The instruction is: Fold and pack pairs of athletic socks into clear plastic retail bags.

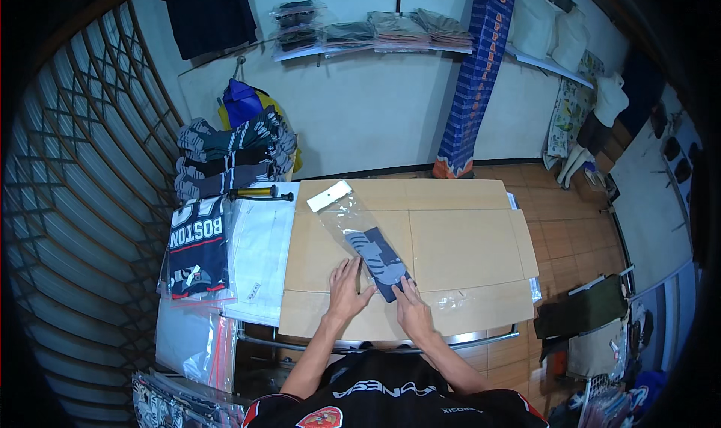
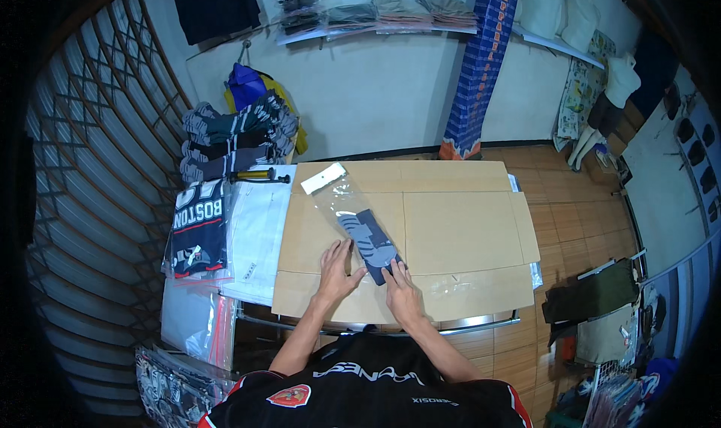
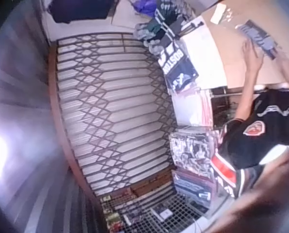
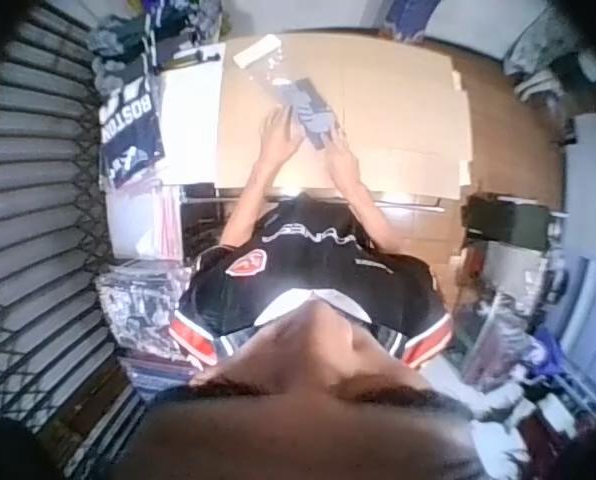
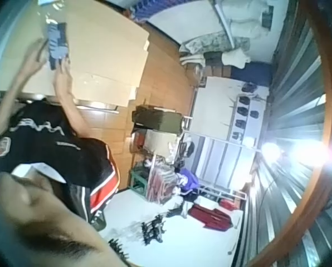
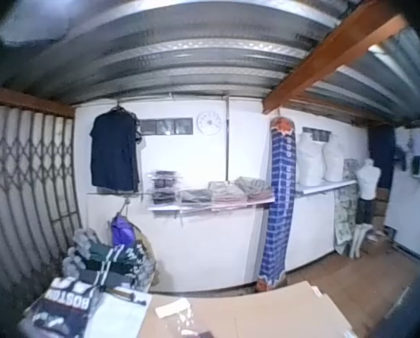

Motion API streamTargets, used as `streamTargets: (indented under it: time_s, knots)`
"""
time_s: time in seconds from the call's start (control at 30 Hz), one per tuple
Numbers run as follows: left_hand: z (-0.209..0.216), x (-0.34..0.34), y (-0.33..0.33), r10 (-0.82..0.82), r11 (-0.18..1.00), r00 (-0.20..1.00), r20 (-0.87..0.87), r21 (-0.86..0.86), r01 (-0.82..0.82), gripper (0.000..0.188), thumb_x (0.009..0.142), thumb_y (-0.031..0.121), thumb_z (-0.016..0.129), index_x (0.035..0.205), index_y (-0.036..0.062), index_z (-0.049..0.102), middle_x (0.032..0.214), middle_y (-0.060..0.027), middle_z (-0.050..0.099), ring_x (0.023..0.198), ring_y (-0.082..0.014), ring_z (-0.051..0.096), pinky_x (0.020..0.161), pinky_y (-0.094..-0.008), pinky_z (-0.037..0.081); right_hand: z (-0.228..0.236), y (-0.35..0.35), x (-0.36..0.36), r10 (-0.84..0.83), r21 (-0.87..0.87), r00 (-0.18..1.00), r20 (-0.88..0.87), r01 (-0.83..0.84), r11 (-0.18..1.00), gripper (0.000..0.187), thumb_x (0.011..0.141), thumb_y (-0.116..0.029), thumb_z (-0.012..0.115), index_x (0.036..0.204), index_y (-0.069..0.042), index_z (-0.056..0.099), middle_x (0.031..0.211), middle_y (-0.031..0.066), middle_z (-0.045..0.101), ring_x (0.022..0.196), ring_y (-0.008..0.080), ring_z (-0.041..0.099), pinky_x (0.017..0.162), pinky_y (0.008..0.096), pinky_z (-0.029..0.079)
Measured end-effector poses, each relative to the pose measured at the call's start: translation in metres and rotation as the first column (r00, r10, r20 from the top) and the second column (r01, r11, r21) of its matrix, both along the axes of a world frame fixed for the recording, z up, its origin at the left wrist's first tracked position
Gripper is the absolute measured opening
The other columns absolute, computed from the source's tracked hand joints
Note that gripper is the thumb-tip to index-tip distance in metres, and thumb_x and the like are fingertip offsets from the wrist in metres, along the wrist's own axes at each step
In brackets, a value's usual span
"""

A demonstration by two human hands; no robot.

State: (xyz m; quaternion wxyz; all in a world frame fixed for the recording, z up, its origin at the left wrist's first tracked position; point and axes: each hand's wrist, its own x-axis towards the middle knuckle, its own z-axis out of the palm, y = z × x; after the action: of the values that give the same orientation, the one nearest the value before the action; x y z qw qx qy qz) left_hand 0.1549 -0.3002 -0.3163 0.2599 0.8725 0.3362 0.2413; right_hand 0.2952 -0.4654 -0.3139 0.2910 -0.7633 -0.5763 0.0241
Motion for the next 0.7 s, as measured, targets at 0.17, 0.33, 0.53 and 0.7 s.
streamTargets:
  time_s: [0.17,0.33,0.53,0.7]
  knots:
    - [-0.001,0.0,0.001,-0.004,1.0,1.0,0.016,0.013,0.003,0.091,0.076,0.032,0.087,0.15,-0.0013,0.045,0.15,-0.0205,0.052,0.145,-0.0404,0.039,0.12,-0.0536,0.026,0.003,0.021,-0.002,-0.052,0.015,0.998,-0.024,0.052,0.999,0.04,0.091,-0.001,0.059,0.131,-0.003,0.066,0.146,0.0236,0.055,0.133,0.0436,0.055,0.108,0.0485,0.05]
    - [0.005,0.002,-0.001,-0.006,0.999,1.0,0.015,-0.054,0.007,0.089,0.078,0.031,0.085,0.15,-0.0021,0.044,0.151,-0.0198,0.05,0.146,-0.0394,0.038,0.121,-0.053,0.024,-0.001,0.045,0.005,-0.049,0.025,0.998,-0.033,0.05,0.998,0.034,0.094,-0.003,0.061,0.128,-0.001,0.067,0.145,0.0259,0.055,0.131,0.0448,0.055,0.104,0.0471,0.053]
    - [-0.001,-0.002,0.001,0.007,1.0,0.999,0.046,-0.015,-0.006,0.091,0.075,0.03,0.087,0.149,-0.0034,0.045,0.147,-0.0236,0.052,0.143,-0.0418,0.04,0.12,-0.0516,0.026,0.004,0.044,0.002,-0.033,0.067,0.998,-0.047,0.036,0.997,0.033,0.095,-0.005,0.06,0.127,-0.003,0.068,0.143,0.0241,0.058,0.132,0.0434,0.056,0.101,0.047,0.055]
    - [0.003,-0.001,-0.001,0.009,0.999,0.999,0.044,-0.044,-0.007,0.087,0.077,0.029,0.084,0.149,-0.0029,0.045,0.15,-0.0208,0.051,0.145,-0.0396,0.039,0.12,-0.0522,0.024,-0.001,0.028,0.001,-0.089,0.03,0.995,-0.052,0.091,0.995,0.034,0.095,-0.006,0.06,0.128,-0.004,0.069,0.141,0.0212,0.061,0.133,0.0417,0.056,0.099,0.0469,0.056]
